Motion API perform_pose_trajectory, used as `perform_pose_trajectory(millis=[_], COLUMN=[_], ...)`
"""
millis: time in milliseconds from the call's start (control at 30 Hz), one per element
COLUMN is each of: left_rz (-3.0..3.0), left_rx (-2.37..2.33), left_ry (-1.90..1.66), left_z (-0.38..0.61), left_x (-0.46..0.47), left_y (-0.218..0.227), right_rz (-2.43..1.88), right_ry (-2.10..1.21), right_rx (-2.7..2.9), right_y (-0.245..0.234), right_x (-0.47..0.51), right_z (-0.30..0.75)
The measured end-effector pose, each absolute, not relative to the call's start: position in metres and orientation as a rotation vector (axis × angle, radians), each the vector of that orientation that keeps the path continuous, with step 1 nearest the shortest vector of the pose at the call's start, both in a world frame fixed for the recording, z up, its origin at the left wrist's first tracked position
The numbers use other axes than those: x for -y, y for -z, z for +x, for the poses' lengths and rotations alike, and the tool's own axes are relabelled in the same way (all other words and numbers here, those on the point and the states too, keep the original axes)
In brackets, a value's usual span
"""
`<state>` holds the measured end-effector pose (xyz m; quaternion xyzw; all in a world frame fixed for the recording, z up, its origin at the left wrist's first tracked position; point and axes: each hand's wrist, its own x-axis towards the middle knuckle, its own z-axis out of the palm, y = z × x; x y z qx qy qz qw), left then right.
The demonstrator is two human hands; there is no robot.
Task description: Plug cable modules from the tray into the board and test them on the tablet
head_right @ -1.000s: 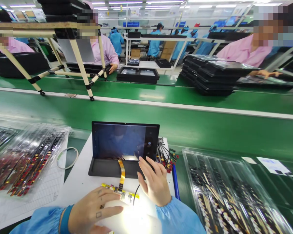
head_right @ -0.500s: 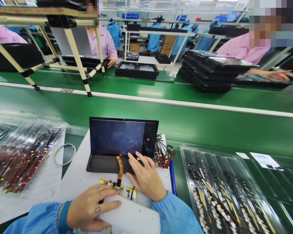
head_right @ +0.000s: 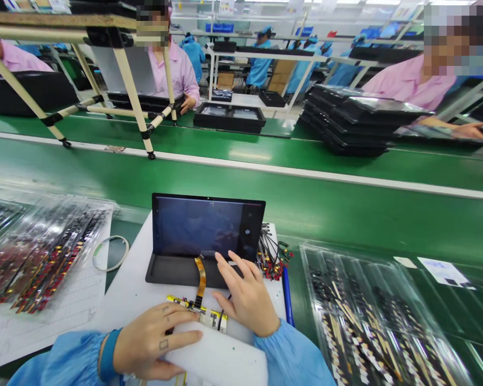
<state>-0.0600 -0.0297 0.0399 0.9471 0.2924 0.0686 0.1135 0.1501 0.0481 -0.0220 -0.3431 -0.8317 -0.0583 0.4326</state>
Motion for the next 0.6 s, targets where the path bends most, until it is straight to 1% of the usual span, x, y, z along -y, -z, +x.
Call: perform_pose_trajectory(millis=[167, 300, 467, 600], left_rz=[2.768, 2.772, 2.802, 2.826], left_rx=[-0.88, -0.886, -0.906, -0.9], left_ry=[-0.208, -0.191, -0.256, -0.166], left_z=[-0.063, -0.064, -0.063, -0.062], left_x=[0.03, 0.03, 0.029, 0.028], left_y=[-0.039, -0.04, -0.042, -0.042], right_rz=[-0.947, -0.915, -0.896, -0.938], right_ry=[0.169, 0.19, 0.263, 0.285], right_rx=[2.078, 2.151, 2.143, 2.111], right_y=[0.029, 0.035, 0.035, 0.039], right_x=[-0.043, -0.039, -0.039, -0.041], right_z=[0.162, 0.16, 0.155, 0.155])
